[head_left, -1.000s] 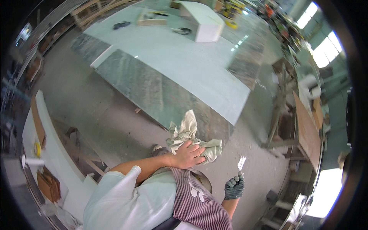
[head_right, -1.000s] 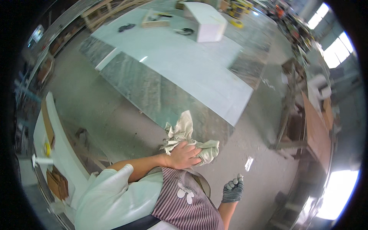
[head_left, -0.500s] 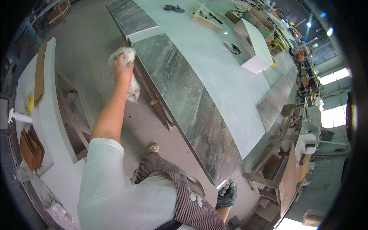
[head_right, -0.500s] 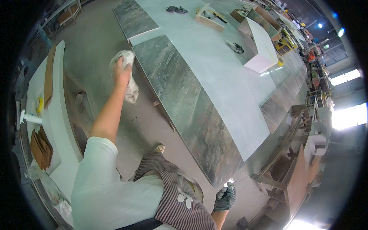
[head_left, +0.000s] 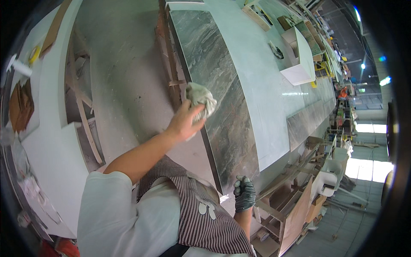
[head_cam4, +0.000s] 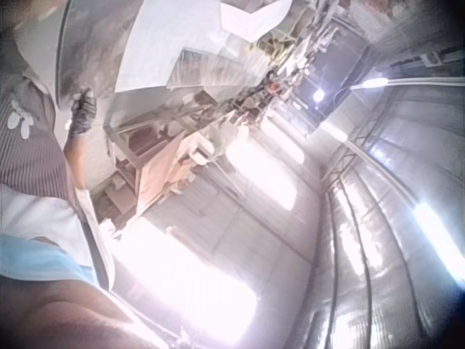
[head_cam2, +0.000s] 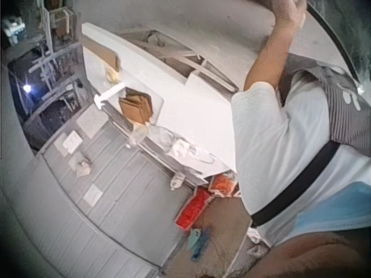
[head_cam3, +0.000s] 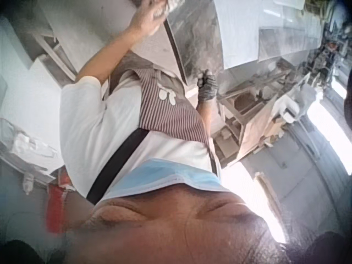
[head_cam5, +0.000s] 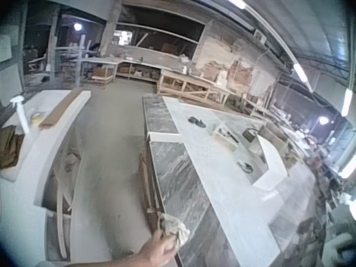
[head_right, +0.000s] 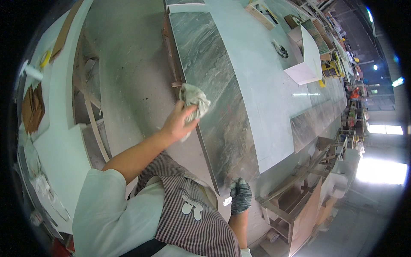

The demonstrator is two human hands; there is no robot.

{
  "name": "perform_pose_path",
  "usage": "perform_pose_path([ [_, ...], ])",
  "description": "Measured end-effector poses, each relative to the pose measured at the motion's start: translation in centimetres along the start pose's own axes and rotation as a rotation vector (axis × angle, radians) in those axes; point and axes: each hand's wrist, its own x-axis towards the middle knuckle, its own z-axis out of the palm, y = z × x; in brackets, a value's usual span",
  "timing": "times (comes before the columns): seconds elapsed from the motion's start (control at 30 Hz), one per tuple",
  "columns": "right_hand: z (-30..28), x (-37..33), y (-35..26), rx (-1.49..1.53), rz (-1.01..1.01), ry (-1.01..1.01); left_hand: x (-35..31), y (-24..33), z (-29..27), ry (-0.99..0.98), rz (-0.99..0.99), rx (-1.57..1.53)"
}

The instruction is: The person wipes a large flat surface with a cloth, moving across different sections and occasionally repositioning the cloth. The person also wipes a long narrow strip on a workbench.

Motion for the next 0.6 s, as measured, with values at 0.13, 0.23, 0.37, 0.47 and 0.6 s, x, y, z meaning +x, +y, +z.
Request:
perform_pose_path([
  [0.13,-4.4,-0.3,0.9,-0.049,0.001,-0.083,-7.3,4.7,3.7,-0.074,-0.038,-0.045],
  [0.23,-8.1,-0.3,2.4,-0.068,0.016,-0.143,-12.9,8.2,6.7,-0.132,-0.067,-0.081],
  [0.37,-10.7,-1.0,3.3,-0.201,0.012,-0.172,-20.4,10.3,10.1,-0.415,0.000,-0.047],
  [0.47,-10.6,-1.8,2.3,-0.378,0.009,-0.187,-24.1,11.0,10.9,-0.609,0.056,-0.097],
  [0.6,-9.4,-2.3,1.9,-0.566,-0.080,-0.282,-26.4,11.2,10.1,-0.663,-0.280,-0.024],
])
